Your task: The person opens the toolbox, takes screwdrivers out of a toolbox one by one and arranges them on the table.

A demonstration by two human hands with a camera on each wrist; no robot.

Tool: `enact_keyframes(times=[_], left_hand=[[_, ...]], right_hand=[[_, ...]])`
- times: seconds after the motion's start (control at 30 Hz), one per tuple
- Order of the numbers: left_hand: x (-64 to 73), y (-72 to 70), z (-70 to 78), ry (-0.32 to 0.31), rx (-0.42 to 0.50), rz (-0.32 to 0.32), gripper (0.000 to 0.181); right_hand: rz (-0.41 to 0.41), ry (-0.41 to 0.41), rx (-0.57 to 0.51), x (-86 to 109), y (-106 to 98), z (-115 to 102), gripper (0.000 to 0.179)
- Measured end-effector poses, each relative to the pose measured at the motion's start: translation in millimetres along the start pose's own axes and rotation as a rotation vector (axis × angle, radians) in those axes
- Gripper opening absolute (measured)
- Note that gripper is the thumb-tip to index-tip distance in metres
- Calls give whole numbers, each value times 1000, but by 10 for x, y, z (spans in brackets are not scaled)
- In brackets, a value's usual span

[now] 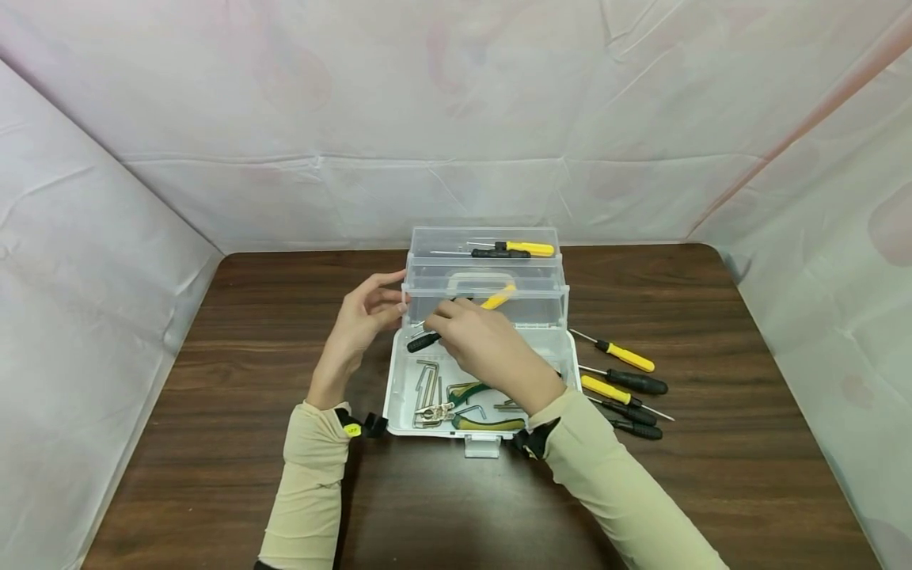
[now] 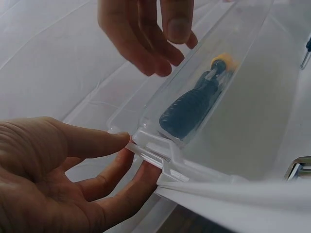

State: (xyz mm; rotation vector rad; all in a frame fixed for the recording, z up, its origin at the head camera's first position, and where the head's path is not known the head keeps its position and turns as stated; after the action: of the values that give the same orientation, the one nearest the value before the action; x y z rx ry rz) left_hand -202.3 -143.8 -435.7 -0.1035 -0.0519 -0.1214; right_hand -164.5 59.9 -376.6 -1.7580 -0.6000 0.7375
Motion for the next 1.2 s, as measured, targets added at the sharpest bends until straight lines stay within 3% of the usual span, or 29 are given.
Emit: enact_keyframes(times=[1.2], left_hand=[[-11, -8, -14, 10, -12, -9, 51]], right_hand=[[-99, -57, 8, -220, 245, -39, 32]])
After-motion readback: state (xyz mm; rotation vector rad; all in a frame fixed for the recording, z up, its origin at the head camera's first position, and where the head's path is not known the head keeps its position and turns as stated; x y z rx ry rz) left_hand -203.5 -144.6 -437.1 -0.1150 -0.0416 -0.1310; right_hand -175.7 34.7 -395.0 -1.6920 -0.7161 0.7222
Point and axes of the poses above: each hand's wrist, its own x-axis away from the middle knuckle, its own y-axis out of the palm, z = x × y, the point moved 3 cm from there along -x, towards the middle knuckle, and after that the axes turned 1 degree about -y, right-handed, at the moved point
